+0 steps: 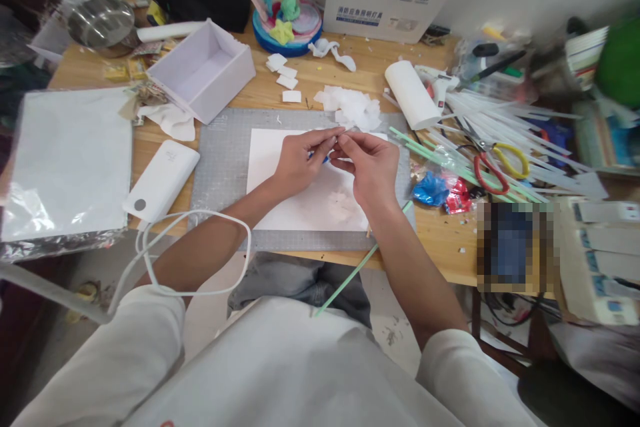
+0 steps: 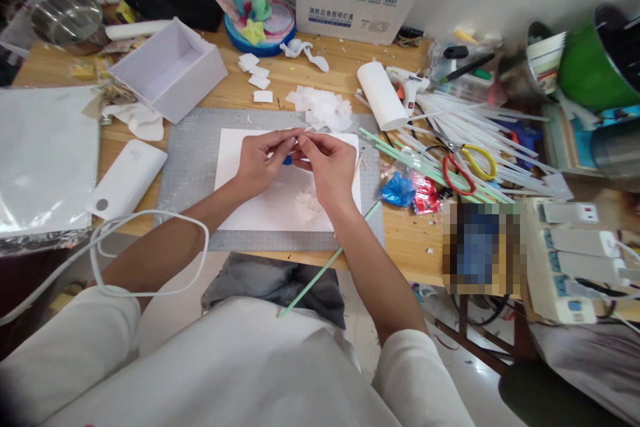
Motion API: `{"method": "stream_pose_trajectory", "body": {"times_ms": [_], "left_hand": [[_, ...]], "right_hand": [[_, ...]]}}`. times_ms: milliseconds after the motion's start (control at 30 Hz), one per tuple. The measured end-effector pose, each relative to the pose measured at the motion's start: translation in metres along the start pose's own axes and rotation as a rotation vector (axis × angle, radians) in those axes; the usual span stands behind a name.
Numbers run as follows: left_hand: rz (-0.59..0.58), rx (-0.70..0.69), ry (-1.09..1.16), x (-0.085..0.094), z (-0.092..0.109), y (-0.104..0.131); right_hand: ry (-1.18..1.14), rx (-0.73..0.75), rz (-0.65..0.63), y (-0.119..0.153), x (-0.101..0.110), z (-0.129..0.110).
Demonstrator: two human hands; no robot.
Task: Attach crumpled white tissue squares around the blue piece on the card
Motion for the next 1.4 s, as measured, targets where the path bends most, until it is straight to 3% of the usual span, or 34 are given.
{"method": "stream_pose_trajectory", "body": {"times_ms": [233,967,1400], "left_hand": [[-0.009,0.004,0.033,-0.002,-0.002,0.000],[0.000,0.207,0.296,-0.007,-0.021,-0.005],[0.089,0.260,0.315,0.001,-0.026,-0.006]], "right_hand": [[-0.029,0.007,-0.008,0.001,-0.001,-0.002],[0.122,0.184,-0.021,0.004,-0.004,-0.012],[0.022,0.115,-0.018,0.004,-0.005,-0.008]]}}
Point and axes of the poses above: each hand's wrist, its own y-axis away from the middle knuckle, its own x-axis out of the back of the hand, z = x × y, the point moved 9 cm from there along -y, towards the middle knuckle, and after that the axes turned 3 degrees about x, right-handed, at the moved point
